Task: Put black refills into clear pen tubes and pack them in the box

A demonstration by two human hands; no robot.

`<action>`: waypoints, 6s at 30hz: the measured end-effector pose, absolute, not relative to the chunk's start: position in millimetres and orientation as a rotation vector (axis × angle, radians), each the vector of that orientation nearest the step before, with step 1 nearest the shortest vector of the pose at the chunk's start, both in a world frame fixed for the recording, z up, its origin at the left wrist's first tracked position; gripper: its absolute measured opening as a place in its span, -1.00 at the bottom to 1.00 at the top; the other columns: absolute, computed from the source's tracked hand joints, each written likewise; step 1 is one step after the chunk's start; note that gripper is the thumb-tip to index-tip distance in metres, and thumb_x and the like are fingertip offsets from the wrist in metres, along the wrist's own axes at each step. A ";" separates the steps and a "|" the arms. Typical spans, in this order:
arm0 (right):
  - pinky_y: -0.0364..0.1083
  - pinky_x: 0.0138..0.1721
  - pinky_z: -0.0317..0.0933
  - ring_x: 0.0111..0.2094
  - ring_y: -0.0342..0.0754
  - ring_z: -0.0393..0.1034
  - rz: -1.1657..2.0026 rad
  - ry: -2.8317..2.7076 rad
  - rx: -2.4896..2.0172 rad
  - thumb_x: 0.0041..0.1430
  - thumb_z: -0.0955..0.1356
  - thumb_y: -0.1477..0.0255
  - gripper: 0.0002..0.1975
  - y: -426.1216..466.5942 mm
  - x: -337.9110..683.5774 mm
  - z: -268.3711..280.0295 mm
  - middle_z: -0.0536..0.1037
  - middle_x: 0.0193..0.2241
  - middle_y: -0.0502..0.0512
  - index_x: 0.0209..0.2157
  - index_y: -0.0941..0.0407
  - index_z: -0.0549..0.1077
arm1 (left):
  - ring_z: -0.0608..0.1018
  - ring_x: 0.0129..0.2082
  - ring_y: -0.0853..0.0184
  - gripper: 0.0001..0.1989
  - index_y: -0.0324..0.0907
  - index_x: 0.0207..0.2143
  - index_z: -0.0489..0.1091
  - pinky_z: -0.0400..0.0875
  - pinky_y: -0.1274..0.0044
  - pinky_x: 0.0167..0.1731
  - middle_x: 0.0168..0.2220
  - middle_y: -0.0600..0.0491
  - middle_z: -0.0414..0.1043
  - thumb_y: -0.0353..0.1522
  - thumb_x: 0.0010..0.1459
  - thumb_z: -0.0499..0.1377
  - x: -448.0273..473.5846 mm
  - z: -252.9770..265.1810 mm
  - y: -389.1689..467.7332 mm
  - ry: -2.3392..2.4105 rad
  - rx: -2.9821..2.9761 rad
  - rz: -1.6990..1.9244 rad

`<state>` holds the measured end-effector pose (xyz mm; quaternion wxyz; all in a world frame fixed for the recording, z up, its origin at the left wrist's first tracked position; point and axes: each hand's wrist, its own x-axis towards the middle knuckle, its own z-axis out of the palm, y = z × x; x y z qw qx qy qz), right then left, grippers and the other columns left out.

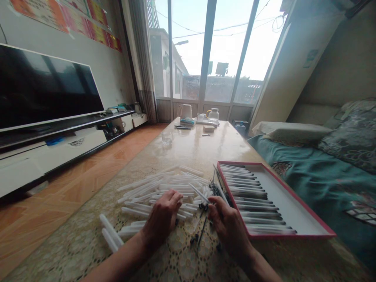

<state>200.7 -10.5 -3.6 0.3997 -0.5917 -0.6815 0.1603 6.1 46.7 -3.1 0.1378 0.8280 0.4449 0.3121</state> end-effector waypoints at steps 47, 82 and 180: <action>-0.17 -0.56 -0.12 -0.59 -0.19 0.26 0.291 -2.348 -1.507 0.25 0.18 0.43 -0.76 -23.5 192.1 1.7 0.41 -0.60 -0.05 -0.50 0.11 0.28 | 0.10 -0.84 0.57 -0.64 -0.14 -0.59 0.17 -0.13 0.65 -0.79 -0.80 0.24 0.17 -0.08 0.07 0.07 6.0 -18.9 -6.6 1.044 1.164 1.003; 0.00 -0.29 0.02 -0.26 0.10 0.34 -0.577 -1.841 -2.171 0.06 0.30 0.53 -0.90 10.8 332.6 -15.0 0.49 -0.36 0.15 -0.35 0.11 0.43 | 0.19 -0.88 0.59 -0.64 -0.17 -0.35 0.25 0.00 0.76 -0.90 -0.72 0.23 0.34 -0.07 -0.01 0.12 2.5 -18.9 11.2 1.115 0.950 1.177; -0.16 -0.48 0.20 -0.61 -0.16 0.34 0.617 -1.149 -1.113 0.23 0.21 0.36 -0.91 -22.2 183.0 18.9 0.45 -0.66 -0.11 -0.31 0.10 0.23 | 0.62 -0.45 0.29 -0.86 -0.33 -0.40 0.44 0.55 0.55 -0.41 -0.46 -0.10 0.57 -0.61 0.06 0.10 -0.8 -9.5 4.9 0.848 0.294 1.261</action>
